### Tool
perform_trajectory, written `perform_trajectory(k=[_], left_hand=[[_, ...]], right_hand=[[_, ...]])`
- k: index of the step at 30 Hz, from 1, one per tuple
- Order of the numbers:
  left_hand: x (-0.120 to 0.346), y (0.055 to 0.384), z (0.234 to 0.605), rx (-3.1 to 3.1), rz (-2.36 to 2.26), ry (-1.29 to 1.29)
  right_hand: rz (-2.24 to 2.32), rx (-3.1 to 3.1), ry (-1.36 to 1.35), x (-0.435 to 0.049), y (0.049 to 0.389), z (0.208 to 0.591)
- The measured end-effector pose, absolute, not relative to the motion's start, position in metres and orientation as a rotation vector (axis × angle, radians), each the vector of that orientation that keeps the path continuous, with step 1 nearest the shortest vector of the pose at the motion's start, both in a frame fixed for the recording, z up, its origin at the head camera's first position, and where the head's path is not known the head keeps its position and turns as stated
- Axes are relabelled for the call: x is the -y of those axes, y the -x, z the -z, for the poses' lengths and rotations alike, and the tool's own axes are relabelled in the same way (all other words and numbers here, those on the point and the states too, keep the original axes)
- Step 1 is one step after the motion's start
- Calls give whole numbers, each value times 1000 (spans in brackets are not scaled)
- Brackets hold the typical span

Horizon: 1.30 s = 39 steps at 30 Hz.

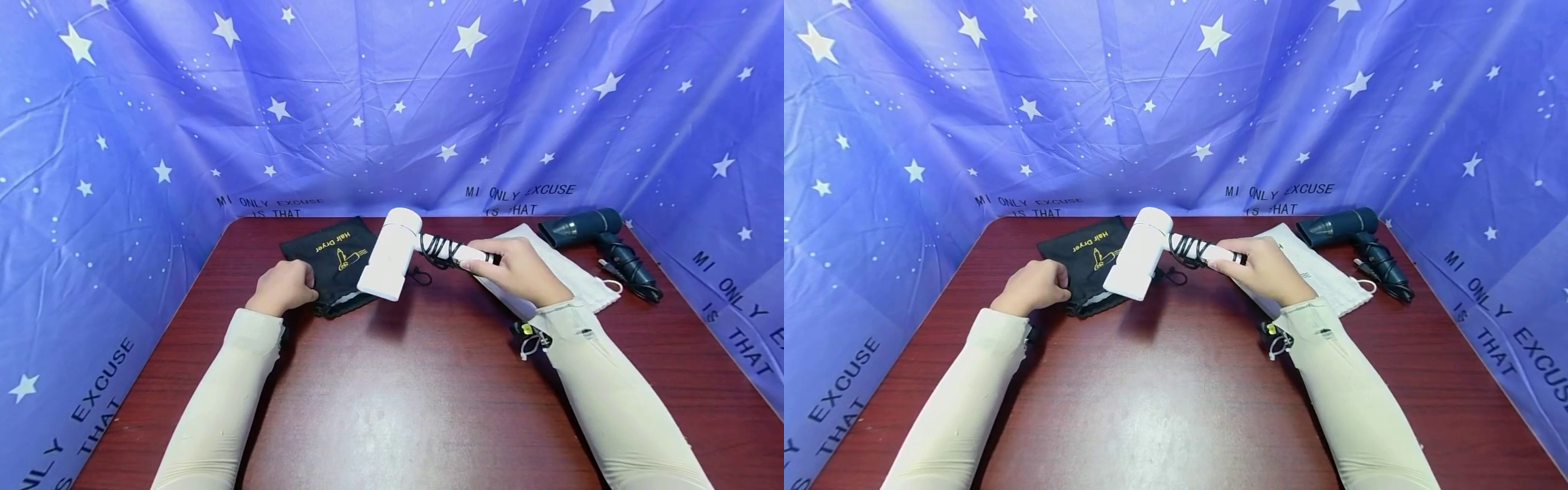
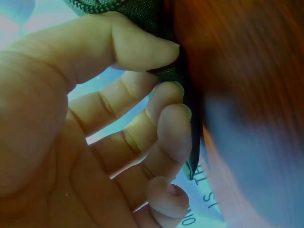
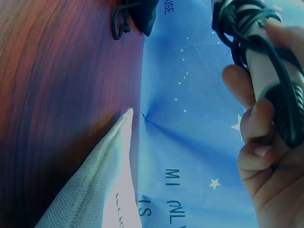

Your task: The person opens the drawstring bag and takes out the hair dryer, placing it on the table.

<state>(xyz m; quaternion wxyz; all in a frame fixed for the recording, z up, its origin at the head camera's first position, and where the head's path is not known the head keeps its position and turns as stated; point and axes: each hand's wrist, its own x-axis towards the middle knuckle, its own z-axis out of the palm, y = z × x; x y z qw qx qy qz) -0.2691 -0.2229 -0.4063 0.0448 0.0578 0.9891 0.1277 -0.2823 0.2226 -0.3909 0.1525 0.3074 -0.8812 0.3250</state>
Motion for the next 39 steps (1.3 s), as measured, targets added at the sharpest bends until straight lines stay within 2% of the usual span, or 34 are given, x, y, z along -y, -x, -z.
perform_trajectory(k=[25, 35, 39], left_hand=[[215, 265, 400, -3036, -399, -229], [198, 261, 406, -3133, -341, -428], [197, 262, 411, -3067, -309, -414]], right_hand=[[-820, 2505, -547, -216, 286, 396], [-806, 2459, -424, -208, 287, 401], [-804, 2474, -367, -203, 288, 405]])
